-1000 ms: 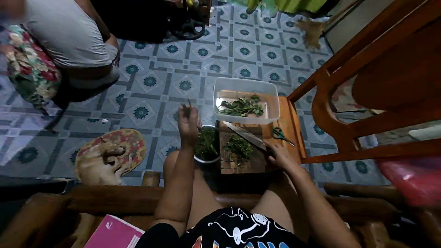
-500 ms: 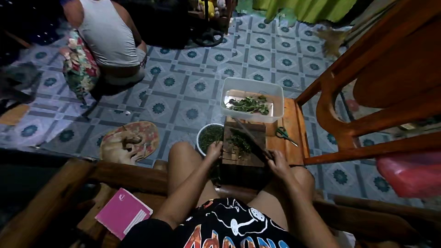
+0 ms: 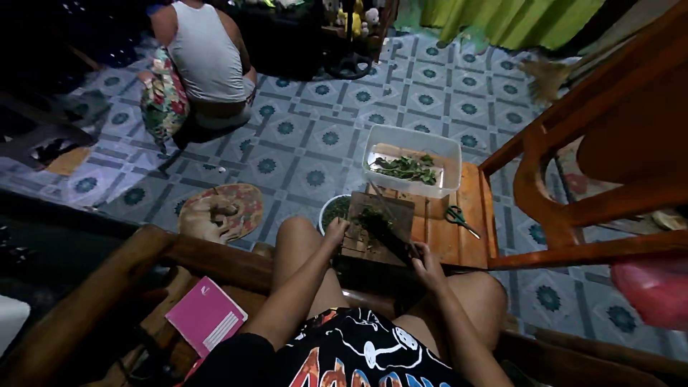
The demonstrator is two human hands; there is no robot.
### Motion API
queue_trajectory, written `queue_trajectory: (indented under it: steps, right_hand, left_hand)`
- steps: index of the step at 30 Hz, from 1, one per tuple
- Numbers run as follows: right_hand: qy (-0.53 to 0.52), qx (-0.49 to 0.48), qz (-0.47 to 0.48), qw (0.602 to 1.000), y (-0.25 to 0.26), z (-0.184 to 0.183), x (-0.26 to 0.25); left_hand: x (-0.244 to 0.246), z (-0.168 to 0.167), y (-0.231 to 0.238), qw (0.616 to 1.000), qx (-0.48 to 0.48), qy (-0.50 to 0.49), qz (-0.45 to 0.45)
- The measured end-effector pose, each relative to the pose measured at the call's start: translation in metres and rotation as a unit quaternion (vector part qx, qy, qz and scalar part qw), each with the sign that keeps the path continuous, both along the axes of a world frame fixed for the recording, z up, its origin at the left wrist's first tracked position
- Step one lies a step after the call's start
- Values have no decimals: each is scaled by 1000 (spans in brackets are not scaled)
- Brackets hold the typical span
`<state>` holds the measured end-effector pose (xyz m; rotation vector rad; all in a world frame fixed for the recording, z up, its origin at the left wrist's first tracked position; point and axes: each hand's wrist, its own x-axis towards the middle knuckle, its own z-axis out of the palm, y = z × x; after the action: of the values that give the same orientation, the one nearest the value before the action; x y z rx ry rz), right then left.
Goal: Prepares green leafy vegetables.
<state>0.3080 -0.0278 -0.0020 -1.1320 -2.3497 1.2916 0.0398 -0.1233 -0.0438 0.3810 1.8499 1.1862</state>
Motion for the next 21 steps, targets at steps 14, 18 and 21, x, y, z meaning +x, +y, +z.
queue_trajectory:
  steps: [14, 18, 21]
  right_hand:
    - [24, 121, -43, 991, 18, 32, 12]
    - [1, 122, -56, 991, 20, 20, 16]
    - [-30, 130, -48, 990, 23, 12, 14]
  left_hand:
    - [-122, 16, -32, 985, 83, 91, 122]
    - [-166, 13, -31, 987, 65, 97, 109]
    - [-190, 0, -25, 988, 87, 56, 118]
